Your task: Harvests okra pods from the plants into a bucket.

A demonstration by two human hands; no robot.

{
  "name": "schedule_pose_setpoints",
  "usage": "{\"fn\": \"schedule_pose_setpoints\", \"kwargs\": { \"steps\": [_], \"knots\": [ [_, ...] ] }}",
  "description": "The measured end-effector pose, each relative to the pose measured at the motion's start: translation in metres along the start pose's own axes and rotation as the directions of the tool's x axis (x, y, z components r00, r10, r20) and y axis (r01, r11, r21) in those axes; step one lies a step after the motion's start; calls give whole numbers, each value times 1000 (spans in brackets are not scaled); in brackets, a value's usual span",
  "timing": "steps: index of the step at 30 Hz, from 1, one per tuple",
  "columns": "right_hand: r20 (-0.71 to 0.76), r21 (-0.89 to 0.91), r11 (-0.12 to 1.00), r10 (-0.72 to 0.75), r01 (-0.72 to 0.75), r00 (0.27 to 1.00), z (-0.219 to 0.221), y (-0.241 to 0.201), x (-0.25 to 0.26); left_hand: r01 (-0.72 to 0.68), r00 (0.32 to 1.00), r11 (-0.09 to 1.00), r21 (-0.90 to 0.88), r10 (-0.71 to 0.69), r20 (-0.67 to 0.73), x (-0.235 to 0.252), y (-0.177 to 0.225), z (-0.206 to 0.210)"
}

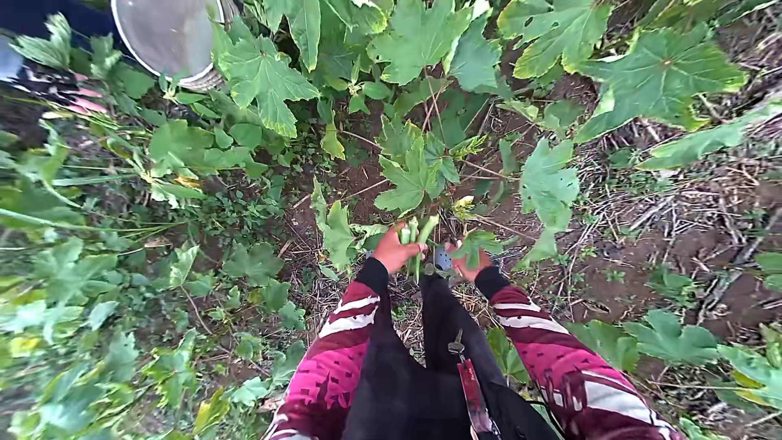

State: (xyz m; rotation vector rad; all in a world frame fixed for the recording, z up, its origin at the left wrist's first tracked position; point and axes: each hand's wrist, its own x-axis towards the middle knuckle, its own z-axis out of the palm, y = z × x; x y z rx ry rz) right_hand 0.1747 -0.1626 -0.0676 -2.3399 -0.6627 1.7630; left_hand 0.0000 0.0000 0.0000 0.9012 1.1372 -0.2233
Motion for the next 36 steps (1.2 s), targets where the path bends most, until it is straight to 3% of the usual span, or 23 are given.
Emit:
{"fn": "schedule_pose_setpoints", "kwargs": {
  "steps": [2, 4, 8, 11, 15, 18, 20, 21, 23, 25, 27, 30, 33, 36],
  "knots": [
    [123, 23, 997, 75, -78, 990, -11, 34, -24, -96, 991, 963, -253, 115, 62, -40, 1, -3],
    [145, 94, 976, 183, -198, 972, -22, 73, -52, -181, 971, 859, -480, 233, 50, -71, -1, -12],
    [-59, 370, 862, 395, -347, 917, -54, 129, -107, -273, 893, 530, -803, 451, -7, -92, 2, -46],
    [-219, 492, 831, 408, -260, 886, -87, 121, -129, -333, 832, 437, -836, 553, -43, -77, 21, -79],
    [-412, 470, 882, 183, 36, 892, -133, 22, -124, -327, 818, 453, -829, 575, -9, -34, 66, -124],
    [-576, 414, 839, -60, 353, 815, -156, -82, -93, -316, 801, 511, -799, 595, 64, -18, 98, -155],
    [-629, 405, 773, -152, 488, 762, -168, -152, -56, -305, 784, 534, -789, 611, 110, -15, 115, -177],
    [-627, 404, 771, -159, 492, 763, -173, -185, -35, -292, 776, 542, -788, 616, 137, -14, 122, -187],
    [-541, 416, 827, -109, 378, 834, -174, -236, 7, -260, 754, 556, -790, 628, 193, -12, 131, -206],
    [-405, 430, 873, -40, 229, 913, -160, -260, 52, -245, 746, 571, -784, 627, 224, -7, 137, -218],
    [-264, 457, 883, 21, 106, 964, -135, -265, 80, -251, 773, 597, -762, 598, 214, 1, 140, -226],
    [-172, 485, 875, 89, 6, 981, -100, -254, 66, -207, 870, 681, -703, 456, 185, 20, 142, -230],
    [-201, 583, 813, 139, 4, 970, -74, -228, 32, -46, 990, 808, -588, 114, 79, 49, 139, -214],
    [-188, 540, 841, 159, -33, 969, -66, -201, 9, 242, 965, 841, -485, -259, 31, 95, 113, -179]
  ]
}}
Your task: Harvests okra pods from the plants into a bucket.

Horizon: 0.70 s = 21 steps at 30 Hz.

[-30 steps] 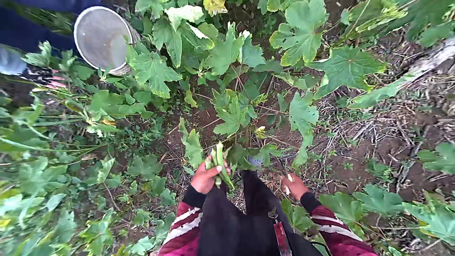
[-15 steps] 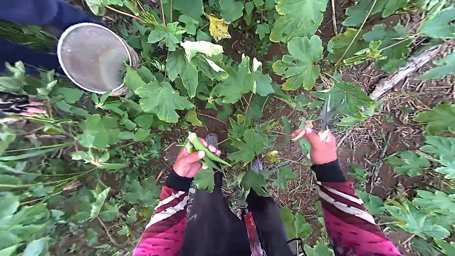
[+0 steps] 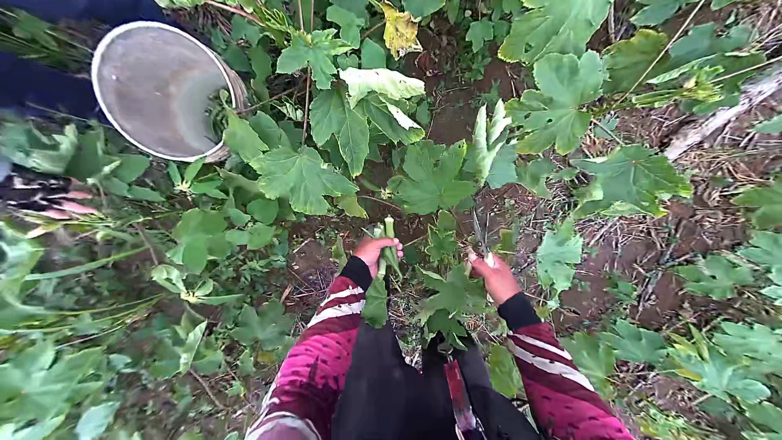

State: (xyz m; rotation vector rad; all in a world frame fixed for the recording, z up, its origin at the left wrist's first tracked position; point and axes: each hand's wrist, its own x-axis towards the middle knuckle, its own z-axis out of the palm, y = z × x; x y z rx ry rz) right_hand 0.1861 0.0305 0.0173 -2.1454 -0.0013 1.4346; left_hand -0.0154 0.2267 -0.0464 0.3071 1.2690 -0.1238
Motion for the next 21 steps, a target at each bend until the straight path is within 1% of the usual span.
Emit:
{"fn": "schedule_pose_setpoints", "kwargs": {
  "steps": [2, 4, 7, 9, 10, 11, 12, 14, 15, 17, 18, 21],
  "knots": [
    [6, -93, 995, 31, -30, 999, -7, 11, -3, 150, 986, 986, 72, -144, -78, 26, -28, 16],
    [-41, -150, 988, 39, -45, 998, -13, 14, -3, 216, 975, 974, 73, -211, -72, 36, -46, 38],
    [-65, -192, 981, 8, -21, 998, -19, 11, -7, 233, 970, 972, -4, -233, -66, 28, -55, 75],
    [-52, -244, 970, 1, -14, 999, -18, 4, -7, 231, 968, 968, -96, -239, -72, 25, -58, 89],
    [-37, -280, 960, -2, -8, 999, -17, 1, -7, 234, 966, 966, -114, -244, -90, 25, -61, 94],
    [-17, -305, 952, -4, -1, 1000, -16, 0, -6, 242, 960, 966, -88, -251, -121, 24, -62, 97],
    [0, -315, 949, -9, 9, 1000, -13, -1, -5, 258, 955, 966, -20, -258, -145, 23, -61, 99],
    [16, -327, 945, -4, 9, 1000, -8, -3, -5, 274, 954, 940, 203, -239, -184, 18, -57, 99],
    [16, -335, 942, 1, 5, 1000, -6, -4, -6, 270, 958, 901, 339, -216, -189, 17, -56, 97],
    [13, -340, 940, 17, -12, 1000, -3, -1, -7, 251, 968, 785, 566, -195, -158, 17, -54, 94],
    [11, -338, 941, 23, -18, 1000, -1, 1, -7, 236, 971, 733, 638, -192, -140, 17, -54, 94],
    [14, -340, 940, 36, -29, 999, 2, 9, -6, 199, 976, 670, 716, -201, -83, 13, -51, 98]
  ]
}}
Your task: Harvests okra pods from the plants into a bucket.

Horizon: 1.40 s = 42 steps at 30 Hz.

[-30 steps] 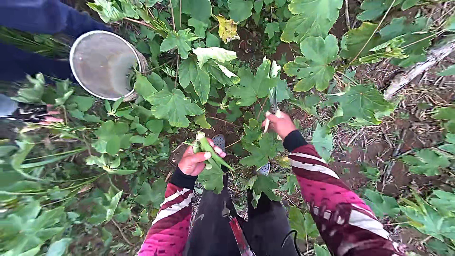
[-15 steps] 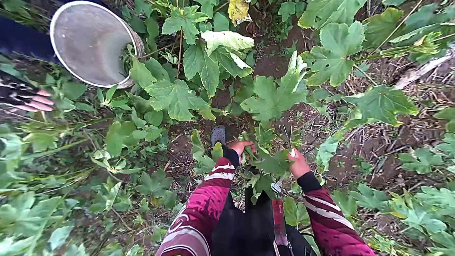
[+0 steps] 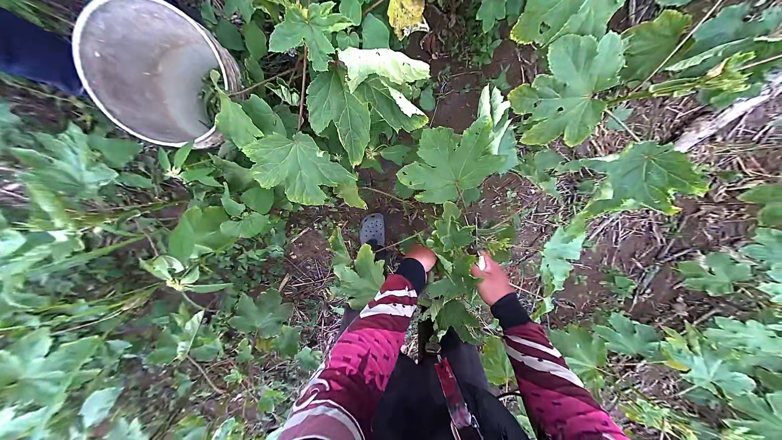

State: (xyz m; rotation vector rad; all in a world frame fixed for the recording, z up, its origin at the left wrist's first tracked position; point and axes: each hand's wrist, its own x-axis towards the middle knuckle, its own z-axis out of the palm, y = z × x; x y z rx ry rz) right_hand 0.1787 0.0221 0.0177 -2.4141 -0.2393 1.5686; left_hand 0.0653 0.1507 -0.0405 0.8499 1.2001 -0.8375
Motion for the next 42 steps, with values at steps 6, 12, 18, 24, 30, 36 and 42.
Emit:
{"fn": "schedule_pose_setpoints", "kwargs": {
  "steps": [6, 12, 18, 24, 30, 36, 42],
  "knots": [
    [-34, 48, 999, 14, -12, 999, 2, 1, 2, -102, 994, 956, 274, 89, 59, -14, 10, -3],
    [-36, 39, 999, 9, -7, 999, 7, -12, 0, -107, 993, 987, 123, 111, -31, -7, -7, -19],
    [-54, 56, 998, -11, 14, 998, 12, -13, 0, -30, 993, 991, 127, 44, -112, 1, -32, -64],
    [-158, -170, 956, -264, 237, 951, 10, -28, -25, -45, 983, 911, 411, 113, -142, 1, -31, -104],
    [-118, 118, 772, -614, 625, 780, 34, -69, -87, -171, 966, 885, 434, 237, -102, 12, -13, -111],
    [365, 651, 649, 188, -394, 912, 105, -80, -59, -202, 930, 807, 555, 335, -149, 22, 19, -140],
    [241, 787, 432, 440, -439, 865, 144, -88, 15, -250, 896, 653, 714, 436, -85, 31, 47, -158]
  ]
}}
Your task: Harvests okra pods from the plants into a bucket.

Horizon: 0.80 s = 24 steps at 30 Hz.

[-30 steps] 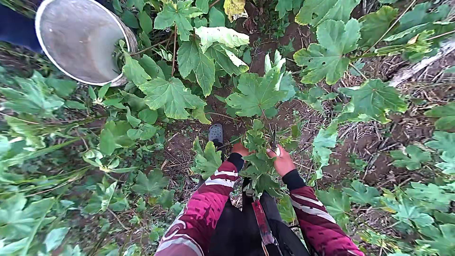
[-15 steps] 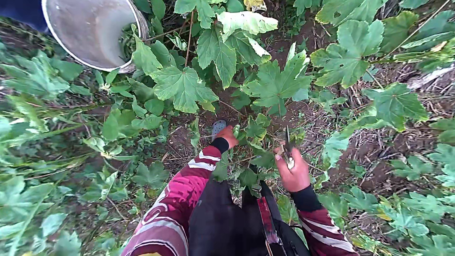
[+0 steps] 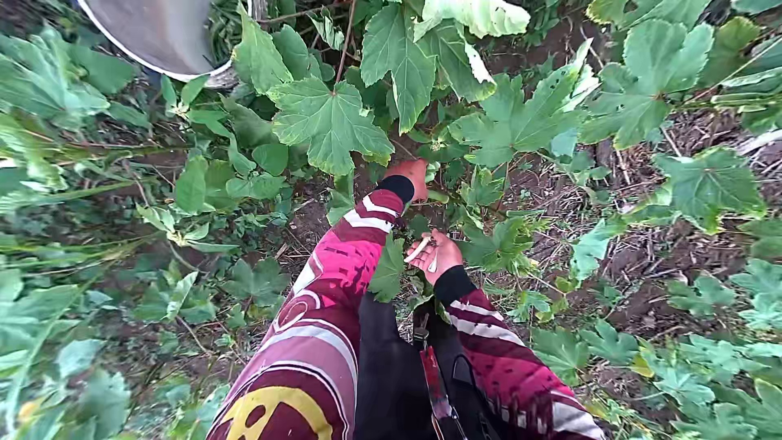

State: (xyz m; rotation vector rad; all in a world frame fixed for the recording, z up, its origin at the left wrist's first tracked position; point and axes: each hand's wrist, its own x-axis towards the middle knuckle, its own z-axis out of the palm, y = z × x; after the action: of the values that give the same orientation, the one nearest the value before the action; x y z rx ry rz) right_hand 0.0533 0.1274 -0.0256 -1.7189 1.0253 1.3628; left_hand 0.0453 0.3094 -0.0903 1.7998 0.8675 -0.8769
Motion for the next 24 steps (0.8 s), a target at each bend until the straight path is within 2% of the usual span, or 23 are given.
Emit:
{"fn": "schedule_pose_setpoints", "kwargs": {
  "steps": [6, 12, 16, 19, 24],
  "knots": [
    [-37, -186, 983, -9, 2, 999, -5, -7, 33, -19, 1000, 999, 30, 19, 15, 11, -3, -12],
    [-71, -441, 897, -63, 25, 996, -19, -13, 56, -38, 999, 999, 39, 37, 38, 18, -7, -14],
    [-102, -579, 815, -94, 18, 990, -21, -22, 62, -48, 997, 996, 72, 44, 57, 20, -7, -16],
    [-109, -701, 713, -118, 8, 987, -21, -31, 59, -58, 994, 992, 112, 47, 96, 24, -6, -14],
    [-86, -794, 608, -104, -5, 991, -21, -39, 56, -112, 980, 987, 118, 90, 176, 23, 4, -2]
  ]
}}
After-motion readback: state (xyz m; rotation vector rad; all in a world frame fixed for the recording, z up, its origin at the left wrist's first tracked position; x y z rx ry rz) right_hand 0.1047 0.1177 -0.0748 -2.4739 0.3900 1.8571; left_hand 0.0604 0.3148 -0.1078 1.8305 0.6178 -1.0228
